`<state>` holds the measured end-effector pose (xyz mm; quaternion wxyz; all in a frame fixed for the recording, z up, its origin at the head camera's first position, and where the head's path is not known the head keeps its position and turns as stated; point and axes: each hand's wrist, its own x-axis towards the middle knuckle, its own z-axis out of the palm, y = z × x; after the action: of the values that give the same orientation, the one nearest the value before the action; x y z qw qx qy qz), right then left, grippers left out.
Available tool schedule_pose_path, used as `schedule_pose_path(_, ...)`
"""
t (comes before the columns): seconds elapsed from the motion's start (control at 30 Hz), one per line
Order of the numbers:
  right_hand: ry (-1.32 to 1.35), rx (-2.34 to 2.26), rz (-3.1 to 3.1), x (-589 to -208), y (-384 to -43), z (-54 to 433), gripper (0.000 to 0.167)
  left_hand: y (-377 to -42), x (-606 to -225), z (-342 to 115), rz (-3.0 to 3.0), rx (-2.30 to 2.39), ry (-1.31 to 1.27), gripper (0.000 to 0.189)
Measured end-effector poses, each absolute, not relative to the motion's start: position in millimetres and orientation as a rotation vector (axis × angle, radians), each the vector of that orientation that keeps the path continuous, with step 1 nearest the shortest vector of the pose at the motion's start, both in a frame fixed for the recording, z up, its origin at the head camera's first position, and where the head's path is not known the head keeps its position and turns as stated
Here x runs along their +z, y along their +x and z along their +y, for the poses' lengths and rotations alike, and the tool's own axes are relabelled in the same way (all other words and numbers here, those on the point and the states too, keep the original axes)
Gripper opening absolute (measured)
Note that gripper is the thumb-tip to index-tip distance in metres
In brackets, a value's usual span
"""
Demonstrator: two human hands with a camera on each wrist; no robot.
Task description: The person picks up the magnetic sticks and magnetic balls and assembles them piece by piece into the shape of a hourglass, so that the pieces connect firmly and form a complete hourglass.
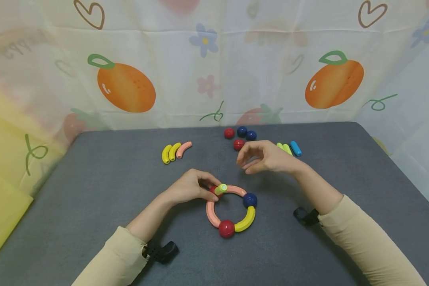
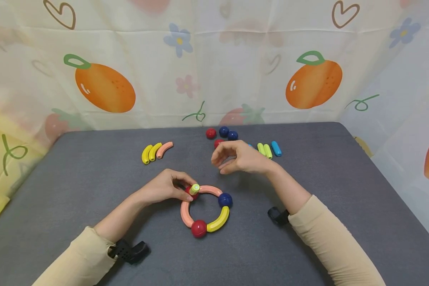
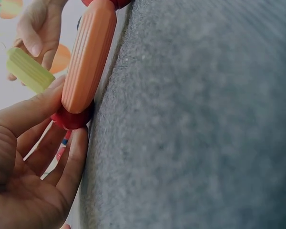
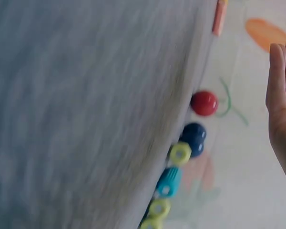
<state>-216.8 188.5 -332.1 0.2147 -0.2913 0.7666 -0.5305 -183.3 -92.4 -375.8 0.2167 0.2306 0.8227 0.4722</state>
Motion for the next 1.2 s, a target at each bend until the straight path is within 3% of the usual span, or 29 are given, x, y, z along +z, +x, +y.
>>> schedule_pose_path(0.47,-0.482,-1.331,2.6,-330.8,-229.5,245.7,0.028,-182.0,-374.5,-97.1,2.322,1.295,0.586,0.028)
schedule_pose_path(0.87,-0.313,-0.964,2.859,-336.8,-236.3,235.8,0.027,-185.2,-372.9,-106.6,2.17,1.302,0.699,0.043)
schedule_pose_path(1.2,-0.387,-0.72,2.991,-346.4,-243.7,216.5,0.032,-186.5,-373.1,-108.8,2.118,1.288,0.682,0.036)
